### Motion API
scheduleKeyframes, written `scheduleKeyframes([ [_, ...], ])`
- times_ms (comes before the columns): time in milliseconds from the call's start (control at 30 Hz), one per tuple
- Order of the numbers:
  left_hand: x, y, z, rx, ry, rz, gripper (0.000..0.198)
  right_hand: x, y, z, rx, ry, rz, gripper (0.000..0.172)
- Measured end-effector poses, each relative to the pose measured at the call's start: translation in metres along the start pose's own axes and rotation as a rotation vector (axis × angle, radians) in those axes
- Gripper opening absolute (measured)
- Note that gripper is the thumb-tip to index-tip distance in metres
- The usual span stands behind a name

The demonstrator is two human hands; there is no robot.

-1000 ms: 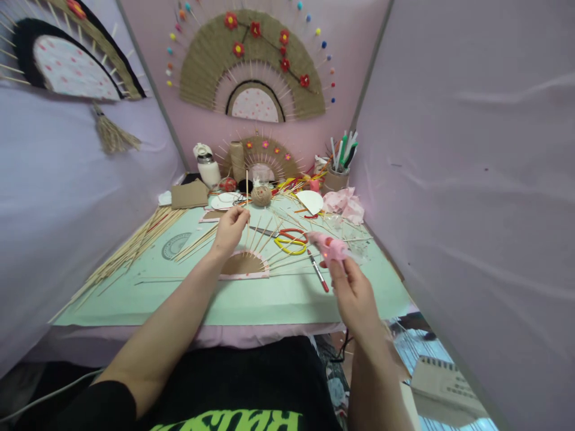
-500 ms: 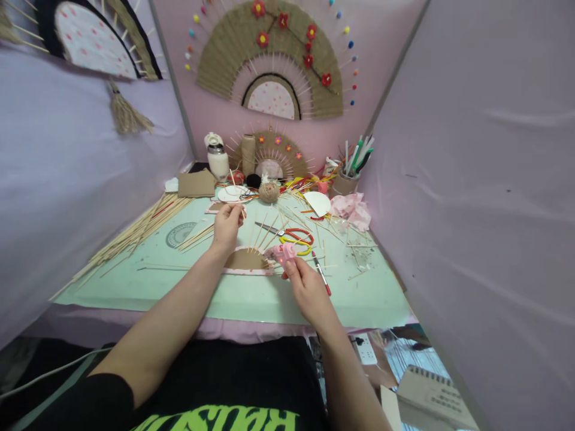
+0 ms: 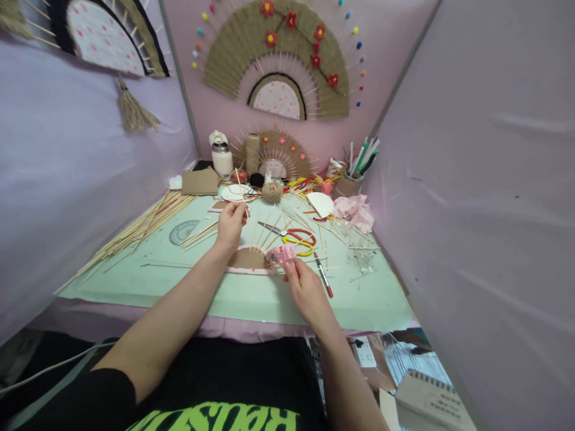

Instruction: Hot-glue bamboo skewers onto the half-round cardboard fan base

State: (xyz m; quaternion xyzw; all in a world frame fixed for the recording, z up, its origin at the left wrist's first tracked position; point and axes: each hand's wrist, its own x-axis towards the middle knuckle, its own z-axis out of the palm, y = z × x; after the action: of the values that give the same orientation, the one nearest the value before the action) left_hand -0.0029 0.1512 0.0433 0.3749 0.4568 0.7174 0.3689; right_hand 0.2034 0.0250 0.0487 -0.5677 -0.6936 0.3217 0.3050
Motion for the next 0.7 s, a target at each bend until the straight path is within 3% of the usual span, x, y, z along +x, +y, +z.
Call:
scheduleKeyframes([
  [700, -0.0010, 0.0007, 0.0007, -0.013, -0.002, 0.005, 0.017, 0.0036, 0.0039, -0.0007, 0.008, 0.044, 0.019, 0.045],
])
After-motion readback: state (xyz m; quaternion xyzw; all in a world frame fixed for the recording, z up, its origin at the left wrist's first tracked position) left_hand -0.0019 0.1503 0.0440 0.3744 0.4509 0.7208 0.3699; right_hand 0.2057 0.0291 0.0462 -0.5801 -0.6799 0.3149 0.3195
